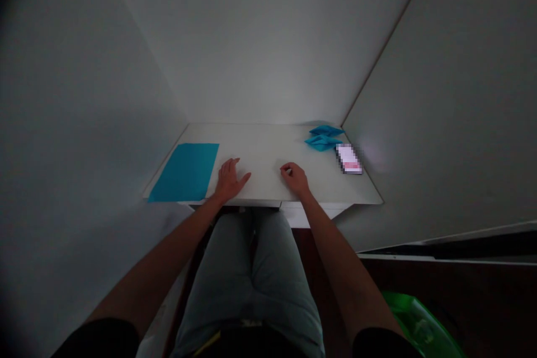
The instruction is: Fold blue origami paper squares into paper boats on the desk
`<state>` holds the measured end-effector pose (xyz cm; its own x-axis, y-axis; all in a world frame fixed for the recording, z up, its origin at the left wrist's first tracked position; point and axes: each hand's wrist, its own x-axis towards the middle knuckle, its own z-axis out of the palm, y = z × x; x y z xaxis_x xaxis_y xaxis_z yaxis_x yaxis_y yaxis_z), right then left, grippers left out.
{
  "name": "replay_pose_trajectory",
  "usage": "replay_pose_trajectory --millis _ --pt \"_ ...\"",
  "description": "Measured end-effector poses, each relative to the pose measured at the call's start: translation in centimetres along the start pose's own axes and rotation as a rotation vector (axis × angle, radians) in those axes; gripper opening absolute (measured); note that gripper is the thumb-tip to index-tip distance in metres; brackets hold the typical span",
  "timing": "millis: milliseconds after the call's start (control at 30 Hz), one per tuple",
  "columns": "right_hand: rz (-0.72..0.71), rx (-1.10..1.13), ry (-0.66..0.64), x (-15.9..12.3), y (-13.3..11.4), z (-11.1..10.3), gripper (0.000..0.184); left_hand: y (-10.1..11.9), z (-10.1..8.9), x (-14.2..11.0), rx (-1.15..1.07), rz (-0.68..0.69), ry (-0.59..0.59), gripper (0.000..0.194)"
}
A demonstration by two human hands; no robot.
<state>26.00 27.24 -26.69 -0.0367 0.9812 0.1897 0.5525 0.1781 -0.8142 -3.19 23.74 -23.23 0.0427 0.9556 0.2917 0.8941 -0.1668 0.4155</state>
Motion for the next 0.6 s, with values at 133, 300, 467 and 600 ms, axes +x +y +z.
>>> replay_pose_trajectory --millis 133,300,467,600 --pt "0.024 -0.022 -0.003 0.1 -0.2 0.0 0.018 -3.9 -3.5 -0.3 0.068 -0.073 0.1 0.065" --pt "0.041 -0.079 0.007 0.4 -0.2 0.2 0.017 -10.0 -7.3 -2.2 0.178 -0.296 0.007 0.076" --pt "-0.021 -0.179 -0.02 0.0 -1.1 0.2 0.026 -8.6 -6.2 -4.3 0.189 -0.193 -0.157 0.086" --pt "-0.413 -0.299 -0.214 -1.7 -3.1 0.1 0.06 -2.6 -3.5 -4.4 0.115 -0.037 -0.278 0.085"
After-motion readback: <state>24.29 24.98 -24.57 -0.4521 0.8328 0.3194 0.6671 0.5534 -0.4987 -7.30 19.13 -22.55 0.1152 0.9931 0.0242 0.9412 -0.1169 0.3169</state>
